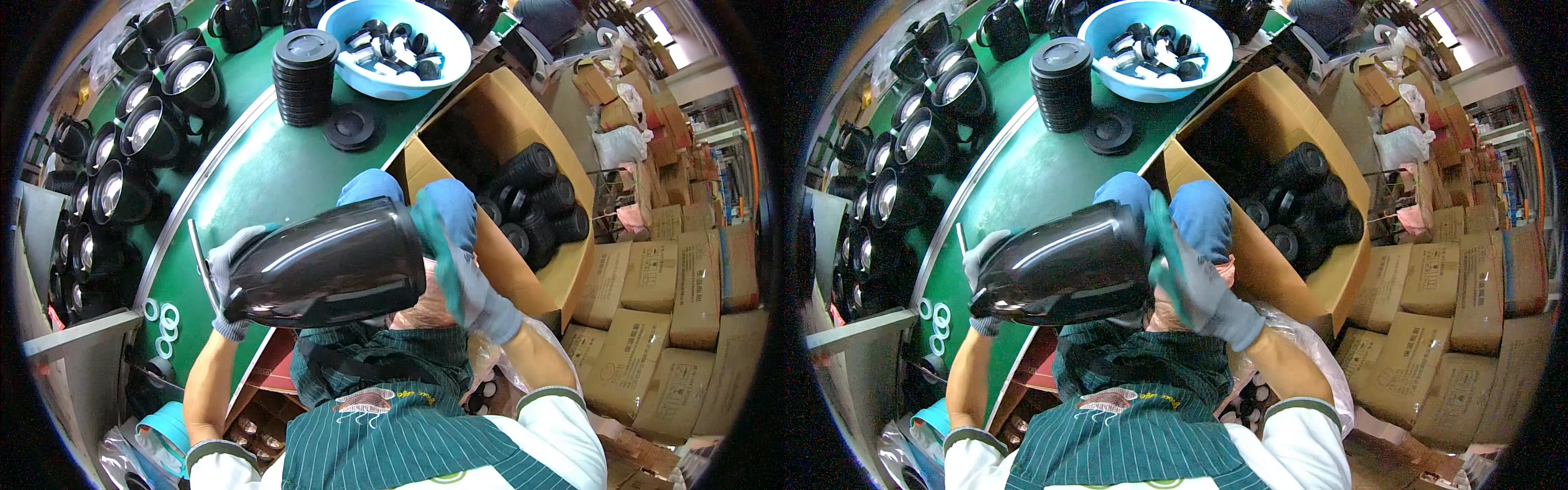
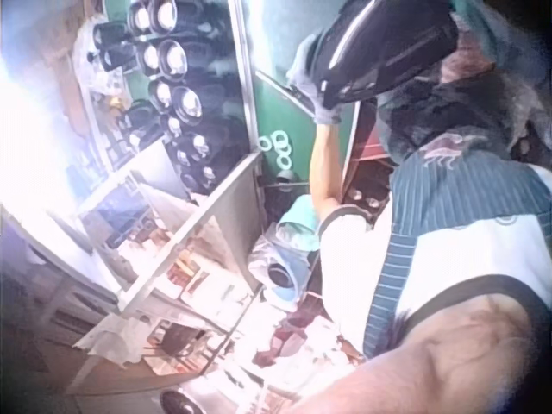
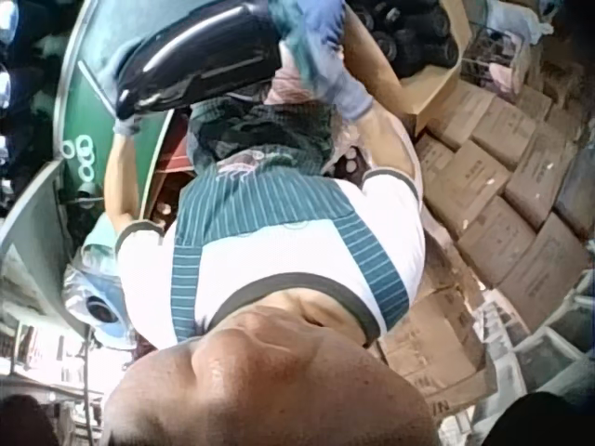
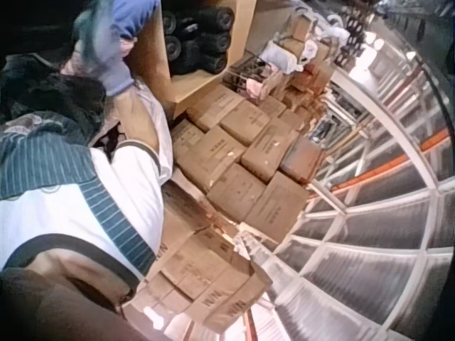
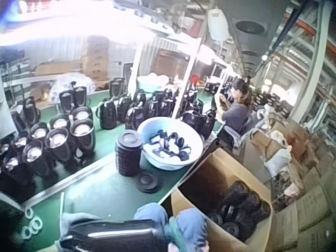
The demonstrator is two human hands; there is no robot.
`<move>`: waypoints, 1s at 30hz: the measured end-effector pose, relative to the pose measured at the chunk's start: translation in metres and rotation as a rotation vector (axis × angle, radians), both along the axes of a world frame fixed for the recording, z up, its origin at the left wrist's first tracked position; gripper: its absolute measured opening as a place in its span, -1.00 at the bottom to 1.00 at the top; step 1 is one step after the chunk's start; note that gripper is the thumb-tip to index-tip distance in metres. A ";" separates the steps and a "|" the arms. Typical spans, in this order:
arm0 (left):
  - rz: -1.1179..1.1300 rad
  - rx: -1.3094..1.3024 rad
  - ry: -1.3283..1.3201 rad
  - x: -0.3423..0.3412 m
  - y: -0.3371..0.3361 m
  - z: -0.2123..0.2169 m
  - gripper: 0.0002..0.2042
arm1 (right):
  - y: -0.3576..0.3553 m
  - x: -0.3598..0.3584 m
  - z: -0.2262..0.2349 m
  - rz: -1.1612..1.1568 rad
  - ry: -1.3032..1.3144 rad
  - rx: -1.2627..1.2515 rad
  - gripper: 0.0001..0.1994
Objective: The person assembles black kettles by inserting a metal rod into the base, screwing on a black lid, and placing the finished unit on a green workbench. The process is repeated for multiple units in a factory setting.
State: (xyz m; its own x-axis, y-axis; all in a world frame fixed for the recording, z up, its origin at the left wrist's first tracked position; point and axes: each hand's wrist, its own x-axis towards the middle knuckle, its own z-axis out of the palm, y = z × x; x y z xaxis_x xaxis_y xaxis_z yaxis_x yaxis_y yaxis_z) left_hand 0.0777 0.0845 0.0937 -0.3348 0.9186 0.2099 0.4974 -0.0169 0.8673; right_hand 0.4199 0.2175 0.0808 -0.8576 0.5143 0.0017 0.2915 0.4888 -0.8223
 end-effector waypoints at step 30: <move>-0.055 0.043 -0.071 0.112 0.026 -0.042 -0.57 | 0.023 0.050 0.023 -0.384 0.769 -0.491 -0.38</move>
State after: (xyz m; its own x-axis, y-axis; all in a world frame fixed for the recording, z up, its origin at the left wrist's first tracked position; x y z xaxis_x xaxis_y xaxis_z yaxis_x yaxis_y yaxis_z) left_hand 0.1896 0.1105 0.0513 -0.3000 0.9265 0.2270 0.4319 -0.0802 0.8984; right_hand 0.4699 0.2404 0.1038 -0.4870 0.8501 0.2004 -0.3397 0.0270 -0.9401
